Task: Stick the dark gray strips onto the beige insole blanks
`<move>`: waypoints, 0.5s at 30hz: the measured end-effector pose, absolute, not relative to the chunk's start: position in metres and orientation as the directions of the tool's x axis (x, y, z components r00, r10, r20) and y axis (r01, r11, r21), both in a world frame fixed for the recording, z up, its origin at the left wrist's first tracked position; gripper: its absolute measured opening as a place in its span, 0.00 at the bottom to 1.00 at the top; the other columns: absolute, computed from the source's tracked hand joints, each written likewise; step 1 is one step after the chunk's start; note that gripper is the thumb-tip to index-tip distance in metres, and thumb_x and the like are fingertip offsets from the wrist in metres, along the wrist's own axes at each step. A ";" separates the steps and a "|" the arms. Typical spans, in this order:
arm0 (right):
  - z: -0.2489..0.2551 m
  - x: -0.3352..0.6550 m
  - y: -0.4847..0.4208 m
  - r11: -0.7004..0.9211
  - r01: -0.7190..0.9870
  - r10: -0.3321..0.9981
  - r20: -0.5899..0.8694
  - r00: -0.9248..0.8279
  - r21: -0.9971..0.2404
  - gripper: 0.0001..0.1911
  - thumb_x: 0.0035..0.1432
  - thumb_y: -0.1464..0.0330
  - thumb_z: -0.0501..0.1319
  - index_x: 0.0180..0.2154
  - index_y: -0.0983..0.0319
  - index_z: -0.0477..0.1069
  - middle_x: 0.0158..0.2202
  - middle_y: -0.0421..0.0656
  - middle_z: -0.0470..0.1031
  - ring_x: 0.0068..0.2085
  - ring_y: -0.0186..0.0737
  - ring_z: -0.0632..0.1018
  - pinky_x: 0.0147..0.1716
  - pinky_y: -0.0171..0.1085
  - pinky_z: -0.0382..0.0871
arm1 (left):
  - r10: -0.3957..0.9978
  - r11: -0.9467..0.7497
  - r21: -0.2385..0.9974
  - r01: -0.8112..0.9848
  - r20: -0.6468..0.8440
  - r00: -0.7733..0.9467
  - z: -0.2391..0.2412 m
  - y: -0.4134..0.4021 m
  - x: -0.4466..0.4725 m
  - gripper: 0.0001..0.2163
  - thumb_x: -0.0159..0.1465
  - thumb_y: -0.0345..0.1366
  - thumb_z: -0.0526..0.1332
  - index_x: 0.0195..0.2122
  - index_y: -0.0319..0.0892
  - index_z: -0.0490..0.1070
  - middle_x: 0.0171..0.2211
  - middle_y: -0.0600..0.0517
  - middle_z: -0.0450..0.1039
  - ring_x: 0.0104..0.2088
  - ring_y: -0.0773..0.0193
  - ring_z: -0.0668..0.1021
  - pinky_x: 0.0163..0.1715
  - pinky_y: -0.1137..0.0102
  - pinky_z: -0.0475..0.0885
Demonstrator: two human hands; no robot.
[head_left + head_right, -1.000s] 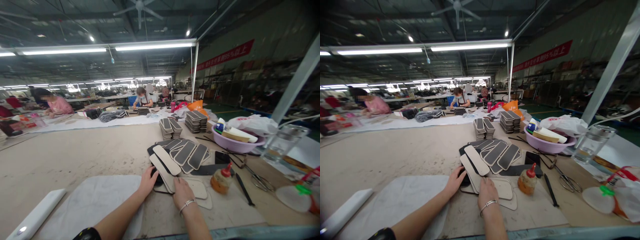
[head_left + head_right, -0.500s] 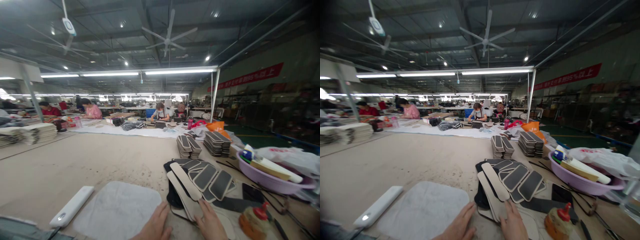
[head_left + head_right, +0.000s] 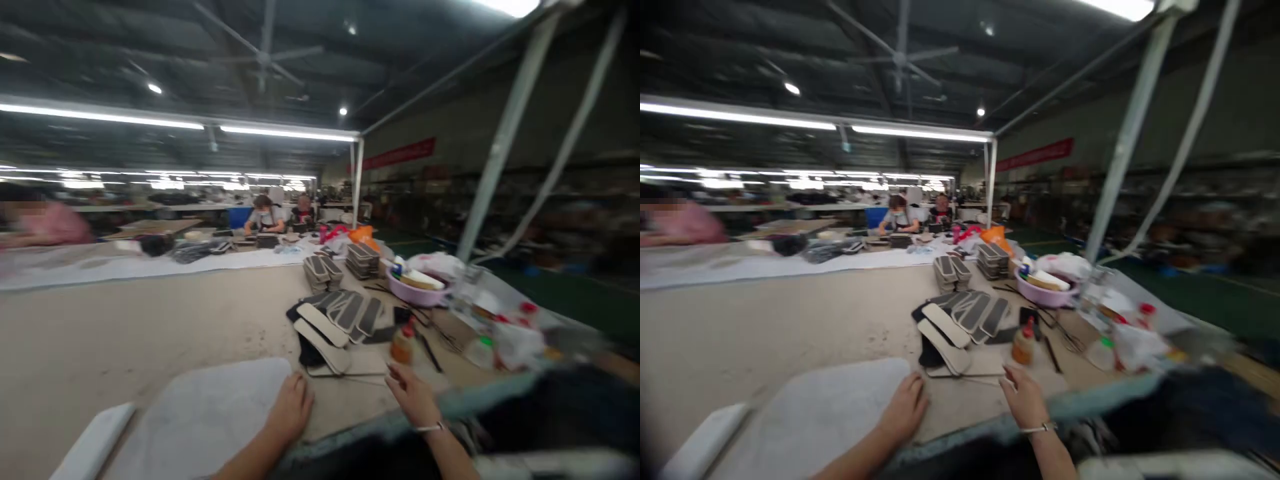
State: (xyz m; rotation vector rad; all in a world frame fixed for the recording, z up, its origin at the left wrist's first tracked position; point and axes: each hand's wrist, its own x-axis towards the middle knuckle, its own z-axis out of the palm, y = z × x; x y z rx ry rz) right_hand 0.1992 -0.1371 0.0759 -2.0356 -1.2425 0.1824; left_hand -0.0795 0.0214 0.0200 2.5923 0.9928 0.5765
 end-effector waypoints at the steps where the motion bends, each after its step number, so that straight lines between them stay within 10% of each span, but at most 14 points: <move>1: 0.071 0.198 -0.165 -0.306 0.689 0.800 0.215 0.560 -0.656 0.23 0.53 0.61 0.50 0.46 0.67 0.69 0.43 0.50 0.74 0.43 0.41 0.75 0.45 0.38 0.67 | 0.668 -0.735 0.390 0.555 0.276 0.691 0.019 0.024 -0.079 0.20 0.62 0.43 0.49 0.47 0.34 0.68 0.51 0.37 0.64 0.53 0.52 0.66 0.56 0.59 0.58; 8: 0.009 0.154 -0.402 -0.710 0.443 0.520 0.017 0.854 -0.547 0.22 0.54 0.62 0.51 0.47 0.66 0.69 0.47 0.50 0.72 0.49 0.42 0.72 0.52 0.39 0.61 | 0.477 -0.879 0.198 0.434 0.362 0.801 0.017 0.040 -0.071 0.19 0.62 0.46 0.46 0.43 0.36 0.66 0.45 0.42 0.67 0.46 0.53 0.69 0.51 0.59 0.62; 15: -0.024 0.118 -0.579 -0.986 0.152 0.159 -0.112 0.981 -0.068 0.33 0.42 0.65 0.58 0.54 0.62 0.63 0.57 0.52 0.60 0.59 0.48 0.60 0.54 0.47 0.56 | 0.431 -0.902 0.196 0.385 0.371 0.822 0.027 0.032 -0.075 0.15 0.56 0.44 0.50 0.37 0.41 0.68 0.41 0.44 0.70 0.47 0.51 0.68 0.49 0.59 0.63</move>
